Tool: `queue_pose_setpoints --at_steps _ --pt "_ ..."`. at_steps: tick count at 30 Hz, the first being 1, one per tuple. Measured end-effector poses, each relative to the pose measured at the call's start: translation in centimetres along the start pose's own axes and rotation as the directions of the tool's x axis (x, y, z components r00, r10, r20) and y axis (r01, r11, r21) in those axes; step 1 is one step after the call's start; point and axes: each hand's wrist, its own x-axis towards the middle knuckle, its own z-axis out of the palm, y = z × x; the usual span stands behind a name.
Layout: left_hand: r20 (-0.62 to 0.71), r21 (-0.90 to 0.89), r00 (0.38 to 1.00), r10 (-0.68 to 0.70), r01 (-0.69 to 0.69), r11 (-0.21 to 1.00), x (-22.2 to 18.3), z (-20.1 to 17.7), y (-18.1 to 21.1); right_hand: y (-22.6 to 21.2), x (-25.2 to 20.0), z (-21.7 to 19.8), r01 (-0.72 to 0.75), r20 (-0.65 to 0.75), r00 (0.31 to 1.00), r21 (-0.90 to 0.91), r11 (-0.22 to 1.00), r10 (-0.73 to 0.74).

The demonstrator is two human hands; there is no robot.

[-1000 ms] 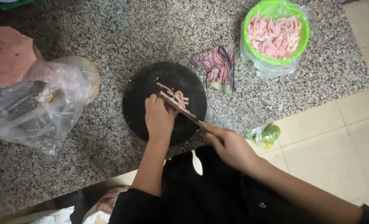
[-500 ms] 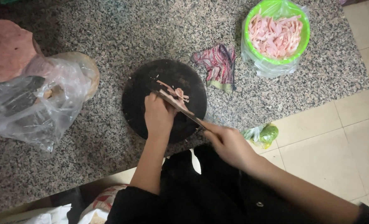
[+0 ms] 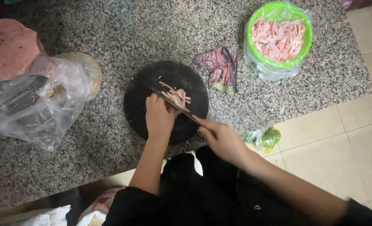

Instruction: Slicing a piece of meat into thin strips on a cutting board using a knife.

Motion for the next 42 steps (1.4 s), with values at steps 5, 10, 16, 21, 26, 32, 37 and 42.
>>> queue_pose_setpoints --at_steps 5,10,16,21,26,32,37,42 --pt "-0.004 0.003 1.000 -0.002 0.002 1.000 -0.1 1.0 -1.0 1.6 -1.5 0.2 -0.047 -0.002 0.999 -0.014 0.999 0.047" --pt "-0.031 0.027 0.999 0.034 -0.033 0.999 -0.2 1.6 -1.5 3.3 7.8 5.5 0.146 -0.076 0.986 -0.038 0.989 -0.148" --pt "-0.014 -0.032 1.000 0.004 -0.005 0.999 -0.2 2.3 -2.5 -0.9 1.0 0.4 0.025 0.008 1.000 0.007 1.000 -0.025" --pt "-0.011 0.024 1.000 -0.002 0.002 1.000 -0.1 2.0 -2.1 1.7 -1.9 -0.1 -0.069 0.012 0.998 -0.049 0.996 0.070" --pt "-0.016 -0.004 1.000 0.010 -0.010 1.000 0.2 1.6 -1.5 1.6 3.3 2.8 0.005 0.030 1.000 -0.018 1.000 -0.005" --pt "-0.029 -0.066 0.999 0.022 -0.024 0.998 0.1 0.7 -0.6 -0.3 5.9 3.7 0.084 0.007 0.996 -0.019 0.996 -0.084" --pt "-0.026 -0.060 1.000 0.009 -0.010 0.998 -0.2 0.7 -0.7 -0.8 -0.9 0.4 -0.102 0.024 0.994 -0.042 0.994 0.103" --pt "-0.023 -0.077 1.000 0.010 -0.012 0.997 0.0 1.1 -0.8 0.2 -1.1 1.1 -0.124 0.005 0.992 -0.004 0.992 0.124"
